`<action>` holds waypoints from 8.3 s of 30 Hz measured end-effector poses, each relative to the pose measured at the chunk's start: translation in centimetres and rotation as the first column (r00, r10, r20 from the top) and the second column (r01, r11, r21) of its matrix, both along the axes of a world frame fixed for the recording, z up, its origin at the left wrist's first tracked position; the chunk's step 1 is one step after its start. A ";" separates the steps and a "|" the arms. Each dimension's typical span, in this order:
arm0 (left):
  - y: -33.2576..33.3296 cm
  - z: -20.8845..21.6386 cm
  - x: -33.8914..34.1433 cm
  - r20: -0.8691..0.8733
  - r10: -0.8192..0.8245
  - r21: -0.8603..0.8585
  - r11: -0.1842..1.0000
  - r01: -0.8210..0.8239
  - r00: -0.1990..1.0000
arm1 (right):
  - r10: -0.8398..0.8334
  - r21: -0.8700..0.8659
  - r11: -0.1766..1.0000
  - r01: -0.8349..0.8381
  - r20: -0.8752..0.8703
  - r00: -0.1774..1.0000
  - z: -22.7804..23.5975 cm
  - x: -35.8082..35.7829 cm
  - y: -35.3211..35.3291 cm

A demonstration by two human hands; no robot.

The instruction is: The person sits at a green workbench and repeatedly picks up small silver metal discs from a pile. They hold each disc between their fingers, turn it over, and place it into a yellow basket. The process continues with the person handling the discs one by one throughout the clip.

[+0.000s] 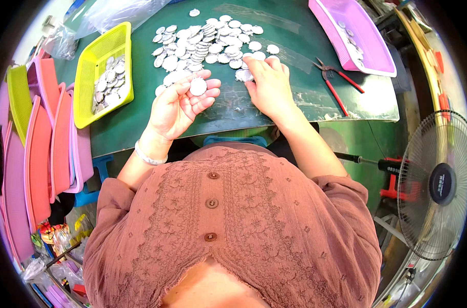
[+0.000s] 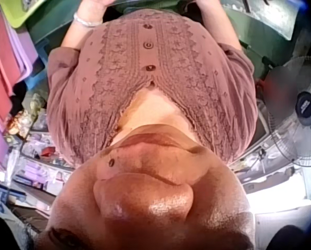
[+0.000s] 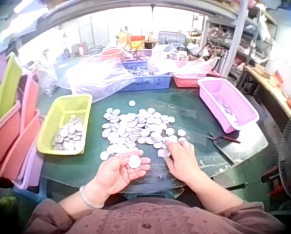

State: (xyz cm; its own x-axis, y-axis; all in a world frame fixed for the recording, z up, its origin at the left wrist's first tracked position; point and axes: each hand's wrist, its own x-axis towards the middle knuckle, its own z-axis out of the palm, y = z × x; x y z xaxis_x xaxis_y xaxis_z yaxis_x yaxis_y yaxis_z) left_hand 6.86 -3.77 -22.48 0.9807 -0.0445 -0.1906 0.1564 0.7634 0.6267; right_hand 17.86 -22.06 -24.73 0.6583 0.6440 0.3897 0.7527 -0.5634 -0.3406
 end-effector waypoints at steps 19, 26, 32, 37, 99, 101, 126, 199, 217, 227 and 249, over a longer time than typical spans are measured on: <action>0.1 -0.1 0.0 -0.026 -0.044 -0.005 0.999 0.044 0.999 | 0.082 0.110 0.991 -0.076 -0.055 0.995 0.0 0.6 0.1; 0.1 -0.7 0.0 -0.029 -0.067 0.075 0.995 0.069 0.997 | 0.270 0.372 0.917 -0.142 -0.319 0.908 0.8 -0.4 0.7; -0.5 -0.6 0.2 -0.178 -0.011 0.237 0.970 0.054 0.984 | 0.462 0.398 0.851 -0.342 -0.256 0.849 2.6 -1.7 1.3; -0.4 -0.7 0.3 -0.159 -0.038 0.298 0.951 0.085 0.986 | 0.565 0.471 0.788 -0.396 -0.297 0.770 3.0 -1.9 1.4; 0.0 -2.1 -0.2 -0.097 0.070 0.130 0.990 -0.057 0.993 | 0.124 0.003 0.992 -0.125 0.107 0.987 -0.1 0.9 0.9; -0.1 -2.0 -0.2 -0.117 0.068 0.169 0.984 -0.048 0.991 | 0.146 -0.024 0.989 -0.145 0.105 0.984 0.2 1.0 0.8; -1.4 -0.9 0.2 -0.092 0.112 0.345 0.936 -0.074 0.990 | 0.465 0.648 0.762 -0.003 -0.545 0.698 2.3 -2.5 2.2; -0.4 -0.3 -0.4 -0.207 0.115 0.073 0.992 -0.102 0.972 | 0.092 -0.039 0.995 -0.090 0.040 0.995 -0.1 1.7 2.3; -0.4 -0.1 -0.2 -0.197 0.112 0.127 0.988 -0.088 0.974 | 0.117 -0.003 0.993 -0.117 0.064 0.991 -0.4 2.2 2.7; -0.3 -0.2 -0.1 -0.182 0.109 0.140 0.987 -0.084 0.977 | 0.125 0.007 0.992 -0.125 -0.003 0.992 -0.5 2.4 2.6; 0.0 -0.1 -0.3 -0.170 0.110 0.155 0.984 -0.084 0.979 | 0.233 -0.118 0.970 -0.214 0.180 0.956 0.4 3.7 5.8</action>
State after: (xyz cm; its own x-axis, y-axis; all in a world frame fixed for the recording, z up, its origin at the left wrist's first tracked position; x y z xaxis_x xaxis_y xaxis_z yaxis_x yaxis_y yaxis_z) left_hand 6.54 -3.76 -22.61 0.9287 0.0907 -0.3595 0.2051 0.6822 0.7018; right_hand 21.54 -16.26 -24.30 0.4126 0.8066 0.4233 0.9088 -0.3965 -0.1302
